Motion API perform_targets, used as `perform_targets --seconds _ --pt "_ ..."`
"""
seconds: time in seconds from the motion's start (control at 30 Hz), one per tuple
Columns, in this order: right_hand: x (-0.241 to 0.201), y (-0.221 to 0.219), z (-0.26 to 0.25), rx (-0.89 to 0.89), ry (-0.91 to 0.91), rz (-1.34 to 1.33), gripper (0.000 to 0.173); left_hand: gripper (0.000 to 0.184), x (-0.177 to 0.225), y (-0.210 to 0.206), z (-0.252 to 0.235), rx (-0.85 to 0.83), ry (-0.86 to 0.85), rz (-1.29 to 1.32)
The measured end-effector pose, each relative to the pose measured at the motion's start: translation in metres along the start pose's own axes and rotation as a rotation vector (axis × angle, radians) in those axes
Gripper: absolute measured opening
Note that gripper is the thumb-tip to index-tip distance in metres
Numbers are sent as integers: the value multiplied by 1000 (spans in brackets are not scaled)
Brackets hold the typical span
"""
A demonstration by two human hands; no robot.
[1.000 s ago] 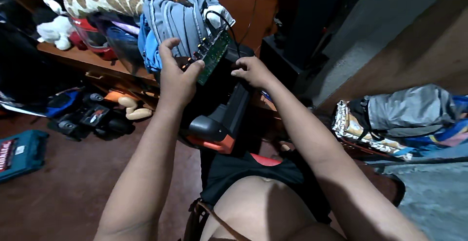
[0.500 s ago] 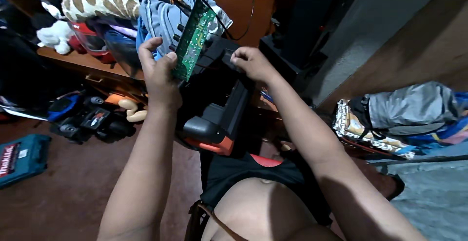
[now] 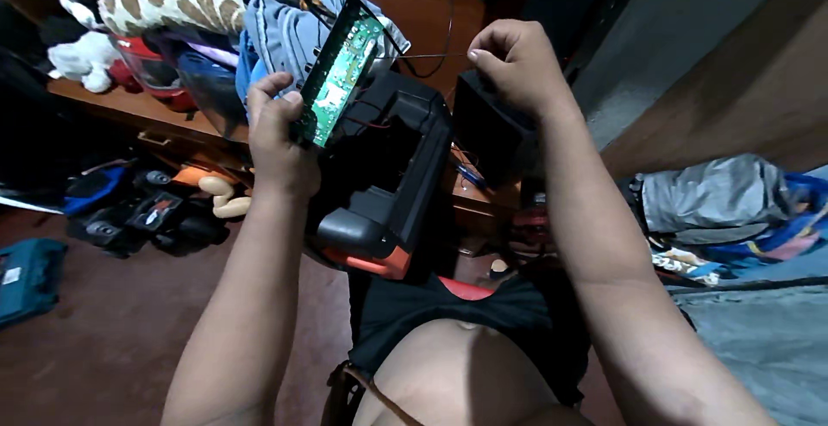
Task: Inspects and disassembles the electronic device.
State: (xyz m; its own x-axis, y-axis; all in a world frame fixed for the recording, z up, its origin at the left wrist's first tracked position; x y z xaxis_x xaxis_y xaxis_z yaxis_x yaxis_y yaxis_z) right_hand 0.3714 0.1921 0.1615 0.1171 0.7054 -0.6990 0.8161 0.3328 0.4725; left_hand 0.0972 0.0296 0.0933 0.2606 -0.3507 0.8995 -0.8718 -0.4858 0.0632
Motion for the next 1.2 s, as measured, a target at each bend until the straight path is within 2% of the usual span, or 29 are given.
perform_targets --seconds 0.1,0.27,0.33,0.4,0.53,0.77,0.9,0.97,1.07,1.2 --pt "-4 5 8 -27 -1 70 17 41 -2 1 -1 -6 10 22" --pt "8 -12 20 -134 -56 95 18 41 3 0 -1 -8 -31 32" --pt "14 -15 23 -108 -75 25 19 41 3 0 -2 -9 -43 40" --pt "13 -11 24 -10 -45 -97 18 42 2 1 -2 -12 -33 41" --pt "-5 3 21 161 114 -167 17 40 3 -1 0 -21 -41 53" --pt "-27 8 24 252 392 -160 15 39 12 1 -1 -11 -175 84" --pt "-49 11 28 324 608 147 14 40 14 2 1 5 -192 61" --pt "-55 12 28 356 654 228 15 42 14 2 1 0 -217 58" --pt "-43 5 21 358 505 -35 16 44 18 3 2 10 -252 70" --pt "-12 -39 18 271 199 -533 13 54 26 6 5 90 -292 -10"
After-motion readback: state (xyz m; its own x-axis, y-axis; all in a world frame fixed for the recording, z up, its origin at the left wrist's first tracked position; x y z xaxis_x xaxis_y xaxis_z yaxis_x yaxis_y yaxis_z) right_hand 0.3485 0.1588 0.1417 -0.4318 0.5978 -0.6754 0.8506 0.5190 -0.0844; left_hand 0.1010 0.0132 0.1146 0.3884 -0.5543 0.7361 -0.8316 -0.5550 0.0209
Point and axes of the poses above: each hand's wrist, its own z-axis away from the middle knuckle, its own y-axis out of the back of the hand, x = y × z, the point moved 9 cm from there along -z, towards the middle knuckle, and after that the axes turned 15 degrees about -z, right-handed, at the moved point
